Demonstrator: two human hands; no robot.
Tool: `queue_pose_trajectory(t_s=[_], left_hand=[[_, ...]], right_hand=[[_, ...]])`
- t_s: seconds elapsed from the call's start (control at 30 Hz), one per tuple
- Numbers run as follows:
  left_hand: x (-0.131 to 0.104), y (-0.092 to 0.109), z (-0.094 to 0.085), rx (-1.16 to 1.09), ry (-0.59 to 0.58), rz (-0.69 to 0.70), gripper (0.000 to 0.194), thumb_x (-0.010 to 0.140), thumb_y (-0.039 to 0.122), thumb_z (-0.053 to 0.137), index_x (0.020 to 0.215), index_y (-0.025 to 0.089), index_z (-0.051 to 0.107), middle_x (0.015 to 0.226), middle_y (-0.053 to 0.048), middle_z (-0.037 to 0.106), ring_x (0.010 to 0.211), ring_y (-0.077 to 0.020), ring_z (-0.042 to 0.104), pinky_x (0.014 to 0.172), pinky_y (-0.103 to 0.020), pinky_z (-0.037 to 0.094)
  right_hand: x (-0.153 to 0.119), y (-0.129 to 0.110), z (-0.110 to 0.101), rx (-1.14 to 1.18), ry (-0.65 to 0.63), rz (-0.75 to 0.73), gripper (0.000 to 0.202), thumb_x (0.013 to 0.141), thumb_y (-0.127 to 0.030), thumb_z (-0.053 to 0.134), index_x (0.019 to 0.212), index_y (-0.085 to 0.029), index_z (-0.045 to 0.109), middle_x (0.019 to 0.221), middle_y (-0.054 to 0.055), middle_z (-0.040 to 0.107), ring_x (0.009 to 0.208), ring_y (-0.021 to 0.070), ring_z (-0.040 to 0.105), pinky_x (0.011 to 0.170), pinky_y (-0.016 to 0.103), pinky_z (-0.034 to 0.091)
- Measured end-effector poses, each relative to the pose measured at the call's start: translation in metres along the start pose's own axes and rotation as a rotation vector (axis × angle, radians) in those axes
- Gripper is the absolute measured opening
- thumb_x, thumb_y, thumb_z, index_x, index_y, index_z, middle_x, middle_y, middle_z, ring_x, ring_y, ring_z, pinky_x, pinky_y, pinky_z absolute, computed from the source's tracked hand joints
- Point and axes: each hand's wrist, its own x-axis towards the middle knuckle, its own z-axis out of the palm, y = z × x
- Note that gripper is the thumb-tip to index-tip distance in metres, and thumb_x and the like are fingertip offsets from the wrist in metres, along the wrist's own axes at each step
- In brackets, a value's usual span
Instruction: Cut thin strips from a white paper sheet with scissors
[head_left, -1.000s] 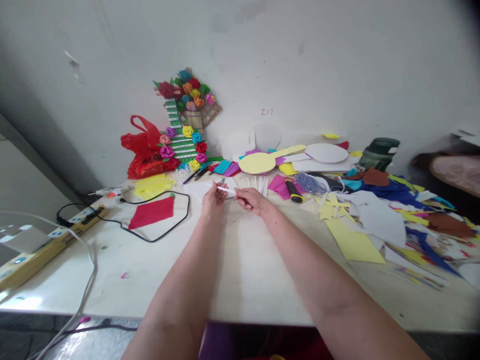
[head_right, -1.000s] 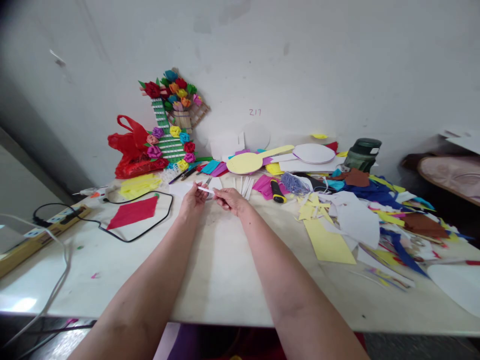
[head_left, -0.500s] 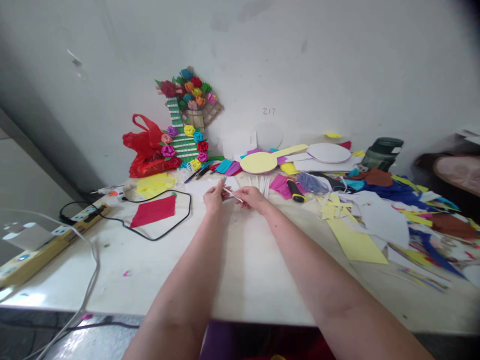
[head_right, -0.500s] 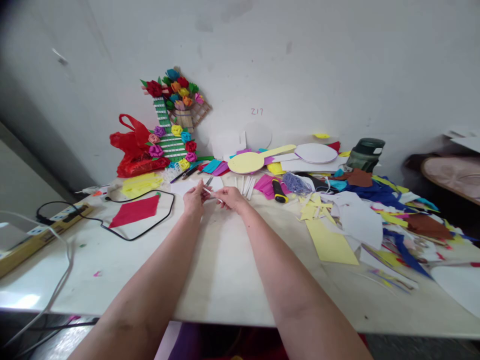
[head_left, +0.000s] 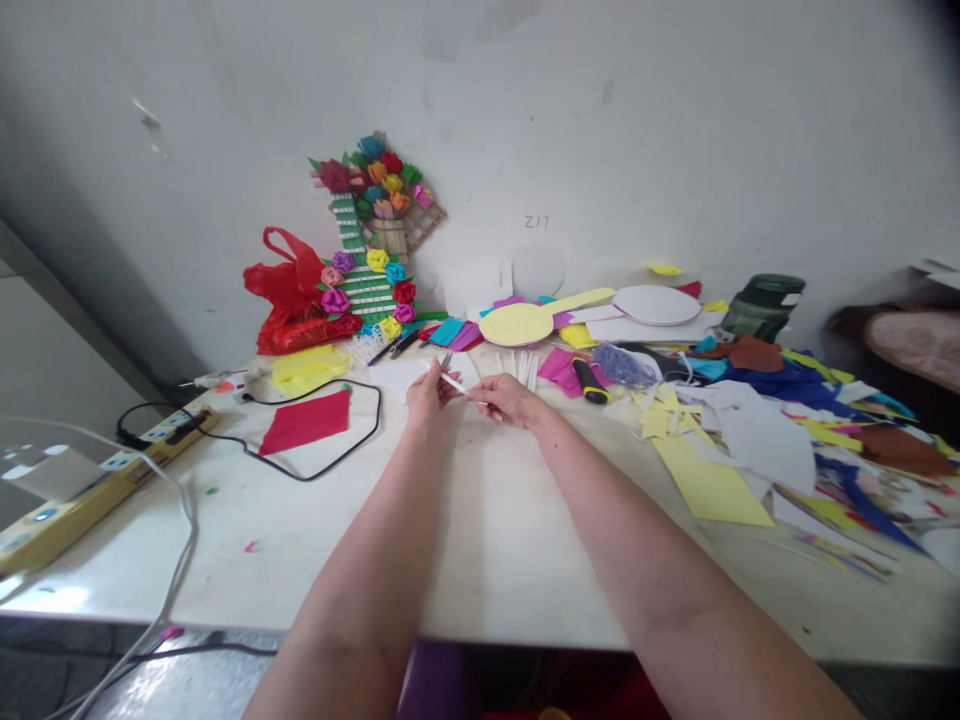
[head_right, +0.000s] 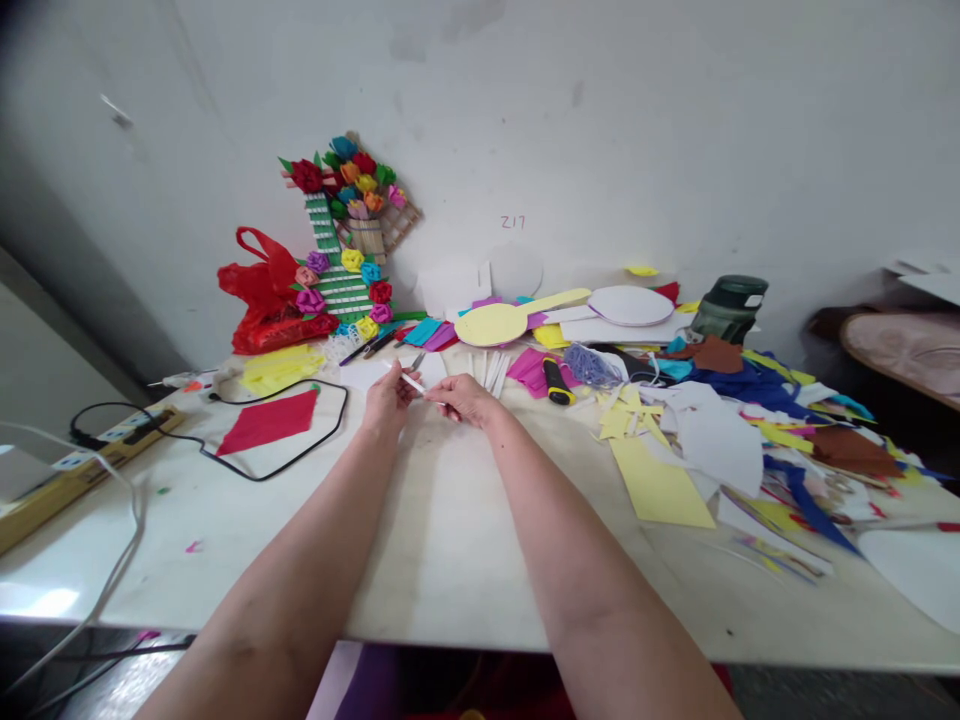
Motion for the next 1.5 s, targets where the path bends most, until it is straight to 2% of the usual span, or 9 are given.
queue_pose_trajectory(t_s=[0.17,0.4,0.53,0.77,0.93,1.13,1.27,1.43,1.5], left_hand=[[-0.003,0.002,0.004,-0.063,-0.036,-0.037,0.022,0.075,0.031,0.058,0.071,0.01,0.057,0.059,-0.006,0.062,0.047,-0.0101,0.057,0.046,-0.019,0.043],[0.001,0.0,-0.001,-0.051,-0.034,-0.017,0.02,0.077,0.031,0.056,0.075,0.011,0.057,0.067,-0.008,0.064,0.058,-0.0134,0.061,0.052,-0.021,0.046],[0.001,0.0,-0.002,-0.058,-0.033,-0.027,0.021,0.077,0.033,0.055,0.075,0.011,0.057,0.069,-0.008,0.065,0.059,-0.0132,0.062,0.053,-0.021,0.046],[0.0,0.002,0.0,-0.081,-0.015,-0.061,0.026,0.081,0.037,0.048,0.075,0.012,0.055,0.069,-0.009,0.065,0.06,-0.0149,0.063,0.053,-0.021,0.045],[0.003,0.002,-0.003,-0.185,-0.02,-0.142,0.027,0.083,0.034,0.044,0.069,0.013,0.054,0.066,-0.008,0.064,0.062,-0.0148,0.063,0.055,-0.022,0.047],[0.001,0.006,-0.003,-0.368,-0.027,-0.229,0.019,0.08,0.029,0.048,0.073,0.015,0.058,0.058,-0.004,0.061,0.055,-0.0133,0.06,0.059,-0.025,0.048],[-0.002,0.007,-0.001,-0.351,-0.036,-0.247,0.023,0.081,0.032,0.047,0.07,0.014,0.057,0.058,-0.005,0.062,0.054,-0.0127,0.06,0.055,-0.023,0.048],[0.0,0.004,-0.001,-0.211,-0.067,-0.141,0.025,0.084,0.033,0.043,0.081,0.013,0.057,0.074,-0.008,0.066,0.063,-0.0136,0.063,0.055,-0.02,0.047],[0.001,0.003,-0.001,-0.189,-0.052,-0.103,0.024,0.085,0.032,0.043,0.084,0.013,0.056,0.079,-0.009,0.067,0.066,-0.0142,0.064,0.058,-0.021,0.047]], right_hand=[[-0.005,-0.004,-0.004,0.117,-0.116,0.021,0.023,0.066,-0.032,0.063,0.074,-0.012,0.057,0.04,-0.007,0.046,0.027,0.0007,0.027,0.029,0.015,0.016],[-0.004,0.001,-0.006,0.045,-0.095,0.076,0.022,0.071,-0.032,0.06,0.077,-0.011,0.057,0.043,-0.007,0.044,0.03,0.001,0.028,0.032,0.015,0.016],[-0.003,0.001,-0.006,0.026,-0.091,0.099,0.023,0.073,-0.035,0.058,0.076,-0.012,0.056,0.042,-0.009,0.036,0.031,0.0007,0.023,0.032,0.015,0.014],[-0.002,0.002,-0.008,0.011,-0.03,0.077,0.024,0.074,-0.035,0.058,0.074,-0.011,0.057,0.04,-0.01,0.028,0.033,0.0009,0.017,0.033,0.015,0.01],[-0.005,0.0,-0.01,0.058,-0.073,0.094,0.025,0.073,-0.035,0.058,0.075,-0.01,0.058,0.038,-0.01,0.026,0.032,0.0007,0.016,0.033,0.015,0.01],[-0.009,-0.004,-0.012,0.17,-0.21,0.123,0.021,0.074,-0.03,0.056,0.075,-0.01,0.057,0.035,-0.011,0.027,0.03,0.0009,0.014,0.032,0.015,0.009],[-0.007,0.0,-0.013,0.179,-0.24,0.142,0.02,0.074,-0.03,0.056,0.076,-0.01,0.057,0.034,-0.011,0.028,0.028,0.0005,0.014,0.031,0.015,0.01],[-0.001,0.009,-0.013,0.127,-0.121,0.078,0.021,0.072,-0.032,0.057,0.073,-0.011,0.055,0.044,-0.004,0.048,0.032,0.0035,0.035,0.032,0.016,0.021],[0.001,0.01,-0.01,0.091,-0.079,0.063,0.019,0.074,-0.031,0.054,0.073,-0.012,0.053,0.046,-0.004,0.048,0.032,0.0034,0.035,0.032,0.017,0.021]])
